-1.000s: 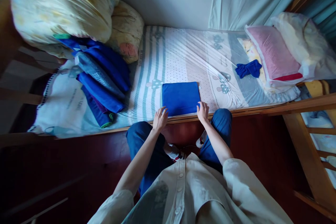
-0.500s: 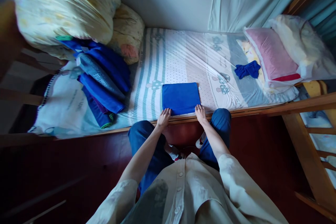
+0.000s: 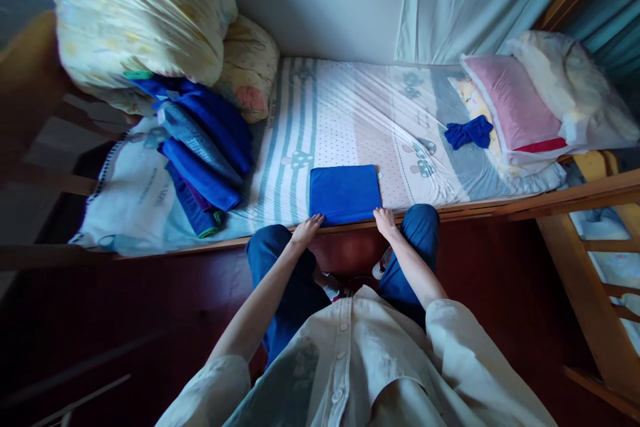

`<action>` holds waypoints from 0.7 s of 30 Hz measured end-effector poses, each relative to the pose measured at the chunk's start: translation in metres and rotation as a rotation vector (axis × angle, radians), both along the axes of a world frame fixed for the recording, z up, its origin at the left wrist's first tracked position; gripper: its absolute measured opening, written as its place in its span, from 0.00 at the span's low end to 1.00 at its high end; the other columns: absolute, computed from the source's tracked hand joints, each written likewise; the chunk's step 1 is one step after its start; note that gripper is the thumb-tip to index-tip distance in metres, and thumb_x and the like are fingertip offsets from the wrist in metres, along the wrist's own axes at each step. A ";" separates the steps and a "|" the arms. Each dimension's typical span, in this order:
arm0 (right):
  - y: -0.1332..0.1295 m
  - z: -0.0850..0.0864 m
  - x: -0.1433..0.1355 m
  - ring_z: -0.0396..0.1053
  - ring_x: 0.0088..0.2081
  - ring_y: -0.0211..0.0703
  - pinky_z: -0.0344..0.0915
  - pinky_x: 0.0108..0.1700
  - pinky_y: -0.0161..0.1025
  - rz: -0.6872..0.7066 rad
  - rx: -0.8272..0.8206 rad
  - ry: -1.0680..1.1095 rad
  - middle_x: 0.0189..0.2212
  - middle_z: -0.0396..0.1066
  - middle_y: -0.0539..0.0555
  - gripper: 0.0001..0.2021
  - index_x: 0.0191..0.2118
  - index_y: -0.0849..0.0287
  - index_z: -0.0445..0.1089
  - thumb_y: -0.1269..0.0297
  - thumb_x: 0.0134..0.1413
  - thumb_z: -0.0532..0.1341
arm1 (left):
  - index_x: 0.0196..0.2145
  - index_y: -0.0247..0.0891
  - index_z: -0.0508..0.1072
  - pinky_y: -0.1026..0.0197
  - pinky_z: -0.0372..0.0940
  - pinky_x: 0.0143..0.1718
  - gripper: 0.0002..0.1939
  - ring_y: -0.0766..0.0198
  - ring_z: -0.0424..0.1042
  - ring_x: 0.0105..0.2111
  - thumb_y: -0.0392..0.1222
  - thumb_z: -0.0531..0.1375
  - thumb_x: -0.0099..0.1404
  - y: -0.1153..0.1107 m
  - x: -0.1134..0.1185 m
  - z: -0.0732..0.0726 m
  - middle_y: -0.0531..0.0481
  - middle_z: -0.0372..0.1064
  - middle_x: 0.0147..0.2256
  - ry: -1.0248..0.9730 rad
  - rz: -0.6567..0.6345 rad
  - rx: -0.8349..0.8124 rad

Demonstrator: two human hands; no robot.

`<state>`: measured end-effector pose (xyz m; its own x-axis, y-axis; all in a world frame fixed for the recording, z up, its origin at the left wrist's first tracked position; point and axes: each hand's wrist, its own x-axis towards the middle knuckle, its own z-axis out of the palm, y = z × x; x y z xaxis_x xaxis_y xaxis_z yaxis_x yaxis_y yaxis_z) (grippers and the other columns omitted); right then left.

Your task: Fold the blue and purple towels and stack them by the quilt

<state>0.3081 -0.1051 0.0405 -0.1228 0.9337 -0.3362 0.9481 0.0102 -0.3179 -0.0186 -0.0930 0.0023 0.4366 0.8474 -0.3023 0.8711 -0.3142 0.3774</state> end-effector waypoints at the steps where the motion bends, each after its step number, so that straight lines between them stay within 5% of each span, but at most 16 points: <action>1: -0.001 0.001 0.001 0.75 0.55 0.57 0.66 0.60 0.49 -0.003 0.002 0.006 0.56 0.75 0.66 0.23 0.56 0.60 0.77 0.80 0.63 0.52 | 0.61 0.38 0.72 0.53 0.66 0.62 0.32 0.51 0.68 0.64 0.23 0.52 0.62 0.000 0.000 0.003 0.38 0.68 0.63 -0.014 0.030 -0.010; 6: 0.006 0.003 0.008 0.73 0.59 0.49 0.65 0.65 0.43 -0.112 0.052 0.144 0.55 0.78 0.59 0.22 0.56 0.58 0.77 0.78 0.61 0.57 | 0.59 0.39 0.75 0.54 0.67 0.61 0.30 0.54 0.76 0.56 0.26 0.53 0.61 0.010 0.003 0.016 0.44 0.78 0.52 -0.190 0.303 -0.008; 12: 0.021 -0.006 0.009 0.78 0.52 0.49 0.70 0.60 0.45 -0.322 0.118 0.446 0.48 0.81 0.57 0.16 0.50 0.59 0.80 0.72 0.58 0.61 | 0.58 0.35 0.74 0.52 0.70 0.55 0.24 0.51 0.79 0.48 0.38 0.59 0.65 0.022 0.008 0.024 0.40 0.80 0.47 -0.328 0.612 -0.041; 21: 0.034 -0.033 0.016 0.78 0.45 0.51 0.71 0.53 0.44 -0.452 0.166 0.419 0.42 0.81 0.62 0.15 0.48 0.62 0.79 0.59 0.62 0.62 | 0.47 0.35 0.77 0.57 0.69 0.46 0.15 0.53 0.78 0.43 0.45 0.58 0.69 0.036 0.005 0.016 0.40 0.79 0.40 -0.274 0.818 -0.079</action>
